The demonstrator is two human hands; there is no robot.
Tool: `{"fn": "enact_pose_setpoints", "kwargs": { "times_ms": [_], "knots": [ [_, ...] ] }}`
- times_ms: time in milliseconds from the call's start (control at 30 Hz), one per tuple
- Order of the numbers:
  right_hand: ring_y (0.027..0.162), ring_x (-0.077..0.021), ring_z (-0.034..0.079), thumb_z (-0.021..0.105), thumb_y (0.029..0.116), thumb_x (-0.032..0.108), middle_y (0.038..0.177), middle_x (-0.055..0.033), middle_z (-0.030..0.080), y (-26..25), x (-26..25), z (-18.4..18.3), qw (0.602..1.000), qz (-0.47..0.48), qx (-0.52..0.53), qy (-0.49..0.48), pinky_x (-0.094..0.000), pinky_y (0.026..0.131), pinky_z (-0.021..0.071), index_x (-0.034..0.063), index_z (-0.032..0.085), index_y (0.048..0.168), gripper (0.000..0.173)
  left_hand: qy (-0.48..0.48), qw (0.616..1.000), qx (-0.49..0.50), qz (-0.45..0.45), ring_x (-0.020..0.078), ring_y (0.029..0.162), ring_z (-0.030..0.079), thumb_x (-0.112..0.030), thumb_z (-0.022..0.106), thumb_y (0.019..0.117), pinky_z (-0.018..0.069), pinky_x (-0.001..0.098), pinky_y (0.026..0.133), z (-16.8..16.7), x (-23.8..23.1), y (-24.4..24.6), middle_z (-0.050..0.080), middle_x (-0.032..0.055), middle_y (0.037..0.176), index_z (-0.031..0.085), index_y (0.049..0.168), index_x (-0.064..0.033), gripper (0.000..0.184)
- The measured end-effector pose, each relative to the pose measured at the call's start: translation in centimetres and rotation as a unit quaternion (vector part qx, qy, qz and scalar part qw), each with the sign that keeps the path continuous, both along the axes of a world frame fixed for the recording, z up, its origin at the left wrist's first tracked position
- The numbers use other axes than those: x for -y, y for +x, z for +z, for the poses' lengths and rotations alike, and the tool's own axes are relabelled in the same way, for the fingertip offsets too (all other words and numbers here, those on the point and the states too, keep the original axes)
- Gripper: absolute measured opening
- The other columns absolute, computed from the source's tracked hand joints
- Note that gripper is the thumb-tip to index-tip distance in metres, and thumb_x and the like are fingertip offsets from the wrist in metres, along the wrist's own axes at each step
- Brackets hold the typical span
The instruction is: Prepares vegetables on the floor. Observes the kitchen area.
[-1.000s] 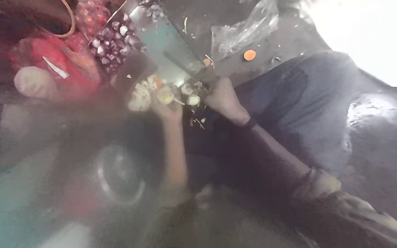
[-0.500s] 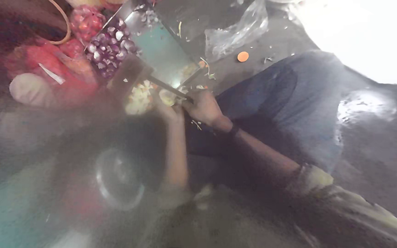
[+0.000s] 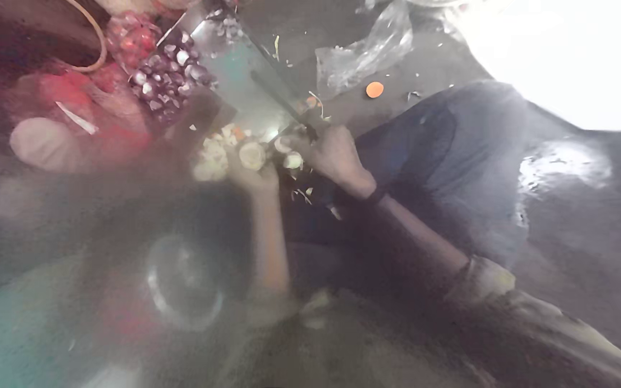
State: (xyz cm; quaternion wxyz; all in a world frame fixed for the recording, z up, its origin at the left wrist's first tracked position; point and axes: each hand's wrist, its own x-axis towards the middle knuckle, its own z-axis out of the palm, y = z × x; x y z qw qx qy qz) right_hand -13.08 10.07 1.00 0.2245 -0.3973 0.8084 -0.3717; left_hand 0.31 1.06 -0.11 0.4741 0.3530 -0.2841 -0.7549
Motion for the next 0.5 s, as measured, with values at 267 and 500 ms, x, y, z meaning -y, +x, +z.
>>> {"fn": "enact_pose_setpoints", "kwargs": {
  "times_ms": [267,500],
  "knots": [
    [0.069,-0.0233,0.067,0.048,0.1079,0.039,0.071,-0.005,0.065,1.8,0.1,-0.1,0.994,0.027,0.017,-0.105,-0.0506,0.064,0.054,0.0115,0.071,0.098,0.037,0.03,0.999,0.015,-0.04,0.0134,0.087,0.069,-0.052,0.032,0.1098,0.061,0.0363,0.078,1.5,-1.6,-1.0,0.068,0.0009,0.095,0.063,0.111,-0.0176,0.046],
    [0.065,-0.0219,0.066,0.05,0.1079,0.04,0.07,-0.003,0.065,3.8,0.4,-0.4,0.993,0.004,0.035,-0.113,-0.0494,0.061,0.0531,0.0144,0.071,0.099,0.034,0.012,1.0,-0.002,0.001,0.0185,0.081,0.069,-0.039,0.032,0.1116,0.0618,0.0425,0.073,1.5,-1.2,-1.7,0.067,0.0066,0.089,0.061,0.106,-0.0096,0.042]
  ]
}}
